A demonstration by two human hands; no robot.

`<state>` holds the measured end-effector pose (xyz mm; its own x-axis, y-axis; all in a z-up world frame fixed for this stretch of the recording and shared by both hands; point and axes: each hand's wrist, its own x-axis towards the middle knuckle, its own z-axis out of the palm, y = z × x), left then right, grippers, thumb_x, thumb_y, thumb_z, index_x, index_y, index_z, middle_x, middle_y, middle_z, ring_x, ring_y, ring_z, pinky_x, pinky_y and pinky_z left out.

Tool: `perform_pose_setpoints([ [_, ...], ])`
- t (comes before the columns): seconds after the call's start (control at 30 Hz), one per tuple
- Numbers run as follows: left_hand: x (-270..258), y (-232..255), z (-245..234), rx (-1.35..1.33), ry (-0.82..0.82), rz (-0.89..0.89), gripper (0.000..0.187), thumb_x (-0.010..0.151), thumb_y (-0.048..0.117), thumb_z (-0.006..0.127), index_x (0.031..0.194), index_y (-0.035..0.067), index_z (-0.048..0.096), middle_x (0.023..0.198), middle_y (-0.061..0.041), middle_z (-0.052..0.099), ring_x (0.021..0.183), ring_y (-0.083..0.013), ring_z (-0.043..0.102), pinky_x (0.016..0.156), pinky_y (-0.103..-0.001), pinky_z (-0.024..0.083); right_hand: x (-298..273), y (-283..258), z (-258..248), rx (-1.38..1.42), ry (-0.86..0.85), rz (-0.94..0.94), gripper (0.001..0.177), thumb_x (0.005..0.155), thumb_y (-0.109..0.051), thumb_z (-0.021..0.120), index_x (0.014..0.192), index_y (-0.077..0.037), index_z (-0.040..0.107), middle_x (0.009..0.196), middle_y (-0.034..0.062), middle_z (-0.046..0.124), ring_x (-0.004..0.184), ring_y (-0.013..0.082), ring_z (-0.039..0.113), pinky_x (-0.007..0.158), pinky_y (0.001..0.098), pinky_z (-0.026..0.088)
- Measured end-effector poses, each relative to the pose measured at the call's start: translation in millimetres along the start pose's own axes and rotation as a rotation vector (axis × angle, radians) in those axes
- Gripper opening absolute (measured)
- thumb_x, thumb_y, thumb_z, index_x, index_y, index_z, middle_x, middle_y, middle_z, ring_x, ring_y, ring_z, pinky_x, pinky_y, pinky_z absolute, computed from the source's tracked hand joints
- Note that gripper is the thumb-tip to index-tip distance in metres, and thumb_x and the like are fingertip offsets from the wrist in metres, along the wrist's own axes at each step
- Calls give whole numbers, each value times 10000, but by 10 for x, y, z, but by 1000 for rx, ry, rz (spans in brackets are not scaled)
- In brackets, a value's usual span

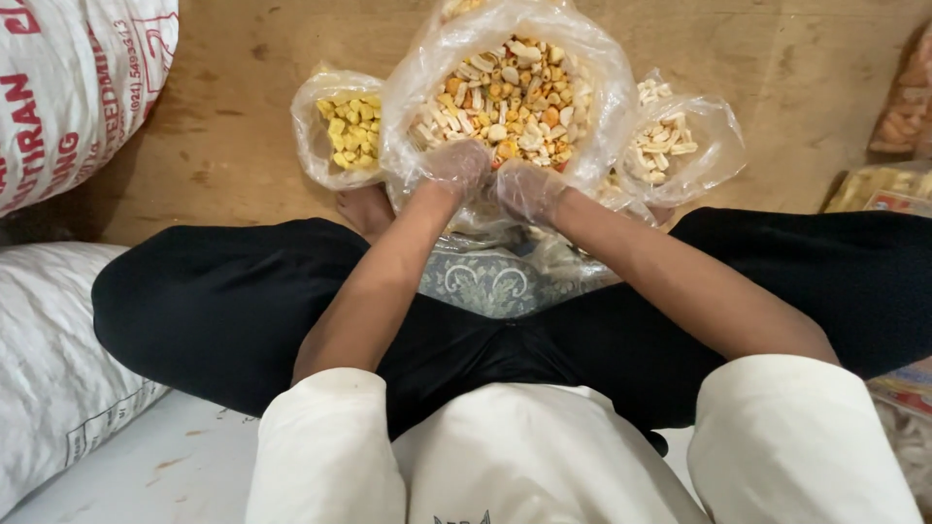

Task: The person sits cross-legged on the floor and uses gloved hands to sort mixed snack pieces from a large central plastic bag into two smaller bags. The person repeatedly scoops handfuls of snacks and distributes them between the bags.

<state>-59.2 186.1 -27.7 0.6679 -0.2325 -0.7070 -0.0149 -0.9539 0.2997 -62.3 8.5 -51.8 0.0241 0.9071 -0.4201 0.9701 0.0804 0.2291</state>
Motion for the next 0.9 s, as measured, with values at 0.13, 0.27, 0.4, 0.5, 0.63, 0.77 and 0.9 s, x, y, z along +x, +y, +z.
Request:
perform_pose_setpoints([
  [0.13, 76, -85, 99, -4, 36, 29, 306, 938, 191, 523, 997, 108, 812, 993, -93, 795, 1069, -286, 742, 868, -488, 614, 78, 1, -51, 109, 38, 48, 244, 876, -43, 566, 682, -175, 636, 663, 0, 617, 643, 258, 578, 556, 360, 456],
  [0.27, 55, -72, 99, 19, 46, 30, 325, 973, 155, 485, 1022, 92, 800, 1062, -95, 788, 1132, -290, 718, 928, -493, 590, 125, -6, -120, 245, 86, 119, 214, 864, -50, 572, 690, -155, 639, 660, 20, 612, 634, 273, 580, 558, 367, 458],
  [0.4, 136, -75, 88, 92, 99, 79, 300, 956, 113, 503, 960, 81, 801, 972, -104, 790, 1051, -297, 745, 874, -498, 603, 155, 11, -158, 338, 114, 169, 194, 856, -55, 575, 695, -141, 640, 659, 33, 609, 627, 284, 581, 559, 373, 459],
  [0.5, 121, -91, 81, 148, 96, 95, 354, 965, 111, 455, 984, 114, 808, 992, -72, 796, 1072, -275, 741, 897, -464, 602, 147, 10, -186, 428, 147, 216, 175, 848, -60, 578, 700, -128, 642, 657, 46, 606, 621, 294, 583, 560, 378, 460],
  [0.63, 119, -135, 87, 130, 98, 95, 324, 973, 152, 486, 1002, 111, 806, 1001, -82, 795, 1077, -281, 741, 901, -468, 602, 152, -9, -269, 561, 193, 292, 148, 836, -67, 584, 708, -108, 645, 655, 65, 602, 612, 309, 585, 562, 385, 462],
  [0.77, 114, -164, 140, 107, 102, 93, 296, 983, 205, 526, 1025, 107, 803, 1012, -95, 794, 1083, -290, 741, 906, -473, 602, 50, -73, -337, 692, 242, 368, 124, 824, -75, 589, 716, -88, 648, 653, 85, 597, 602, 325, 587, 564, 393, 464],
  [0.9, 137, -217, 332, 158, 190, 121, 274, 963, 176, 507, 1024, 92, 760, 914, -89, 781, 965, -301, 767, 815, -493, 613, 27, -89, -413, 777, 276, 427, 112, 816, -80, 592, 721, -74, 650, 651, 98, 594, 596, 335, 588, 565, 398, 465],
])
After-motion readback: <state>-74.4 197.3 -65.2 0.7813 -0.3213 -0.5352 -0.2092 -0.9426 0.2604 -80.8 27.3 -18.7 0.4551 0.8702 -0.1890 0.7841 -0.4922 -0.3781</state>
